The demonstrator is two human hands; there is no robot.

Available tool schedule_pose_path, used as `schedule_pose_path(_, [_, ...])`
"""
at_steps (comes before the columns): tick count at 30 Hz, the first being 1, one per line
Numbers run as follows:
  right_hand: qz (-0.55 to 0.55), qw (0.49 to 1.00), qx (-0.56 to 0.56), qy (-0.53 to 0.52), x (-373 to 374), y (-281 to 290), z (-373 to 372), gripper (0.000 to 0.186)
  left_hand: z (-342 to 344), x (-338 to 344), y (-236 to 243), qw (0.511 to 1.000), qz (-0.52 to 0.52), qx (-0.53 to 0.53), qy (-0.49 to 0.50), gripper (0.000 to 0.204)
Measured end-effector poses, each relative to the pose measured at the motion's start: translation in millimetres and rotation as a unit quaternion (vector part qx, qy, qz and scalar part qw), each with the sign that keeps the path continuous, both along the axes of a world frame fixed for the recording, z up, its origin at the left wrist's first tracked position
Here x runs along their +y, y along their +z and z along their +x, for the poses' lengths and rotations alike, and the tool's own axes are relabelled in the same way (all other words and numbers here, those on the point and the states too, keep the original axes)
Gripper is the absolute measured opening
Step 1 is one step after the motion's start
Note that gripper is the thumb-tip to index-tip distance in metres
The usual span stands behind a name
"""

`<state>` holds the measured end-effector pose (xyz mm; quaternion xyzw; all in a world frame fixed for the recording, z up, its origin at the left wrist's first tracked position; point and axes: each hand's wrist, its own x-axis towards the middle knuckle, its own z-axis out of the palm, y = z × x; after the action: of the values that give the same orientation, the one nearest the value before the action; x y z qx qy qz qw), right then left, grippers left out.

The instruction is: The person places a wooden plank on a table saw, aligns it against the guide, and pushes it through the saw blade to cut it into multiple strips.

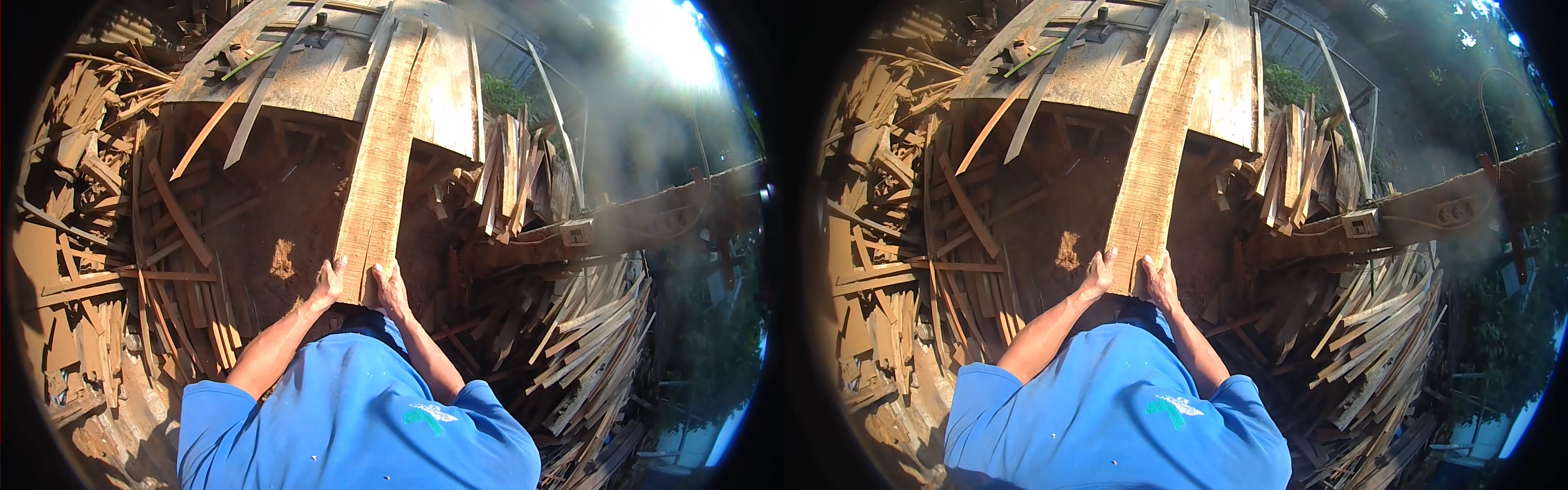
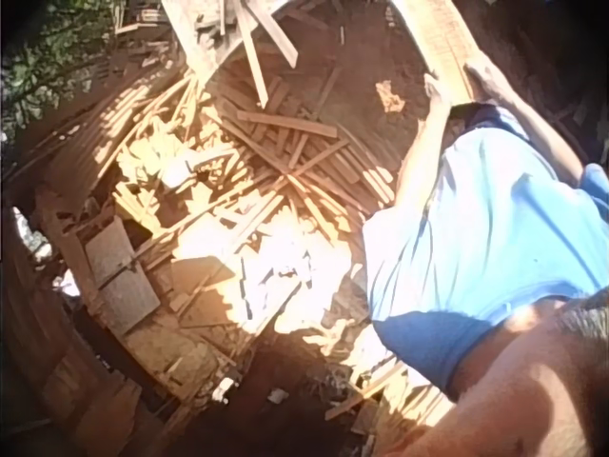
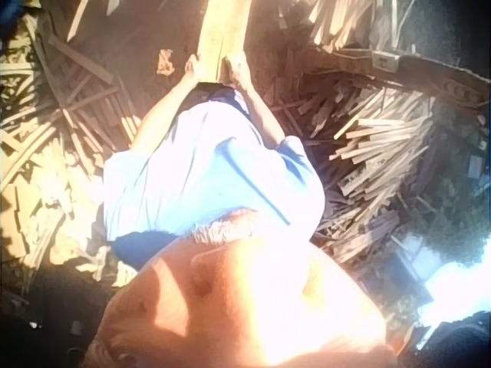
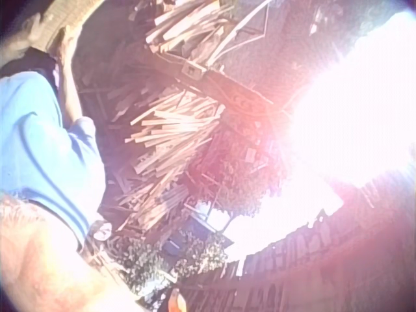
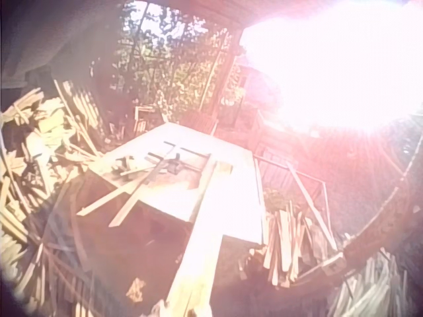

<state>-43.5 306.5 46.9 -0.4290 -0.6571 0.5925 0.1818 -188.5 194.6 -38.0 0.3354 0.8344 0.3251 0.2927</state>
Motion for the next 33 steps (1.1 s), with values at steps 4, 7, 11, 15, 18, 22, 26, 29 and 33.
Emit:
schedule_pose_path(4, [0.016,1.000,-0.015,-0.004,3.8,-5.9,-2.0,0.050,-1.2,-0.8,8.8,0.997,0.010,0.054,-0.045,0.036])
schedule_pose_path(7, [0.020,1.000,-0.011,-0.011,7.1,-9.2,-4.7,0.050,-2.1,2.7,17.5,0.991,0.027,0.114,-0.058,0.037])
schedule_pose_path(11, [0.022,1.000,-0.004,0.000,11.5,-3.7,-5.8,0.051,-8.2,13.8,24.3,0.996,0.002,-0.080,0.034,0.053])
schedule_pose_path(15, [0.003,1.000,-0.016,0.003,16.3,3.3,-10.8,0.051,-10.6,17.9,25.6,0.997,0.059,-0.019,0.035,0.064])
schedule_pose_path(18, [0.020,1.000,-0.004,-0.011,18.4,2.2,-15.3,0.051,-13.5,22.2,27.6,0.993,0.055,-0.070,0.082,0.062])
schedule_pose_path(22, [0.013,1.000,-0.009,-0.002,23.9,-3.5,-18.4,0.051,-16.6,27.3,22.6,0.992,0.044,-0.094,0.072,0.053])
schedule_pose_path(26, [0.016,1.000,-0.020,-0.001,29.3,-3.9,-21.7,0.051,-20.5,29.8,-9.2,0.974,0.185,0.129,0.008,0.043])
schedule_pose_path(29, [0.009,1.000,-0.020,-0.002,32.3,-1.3,-24.9,0.051,-23.7,30.8,-43.9,0.951,0.222,0.213,-0.026,0.041])
schedule_pose_path(33, [0.012,1.000,-0.014,0.002,36.6,-2.2,-27.5,0.051,-24.3,37.3,-71.3,0.961,0.177,0.213,0.008,0.043])
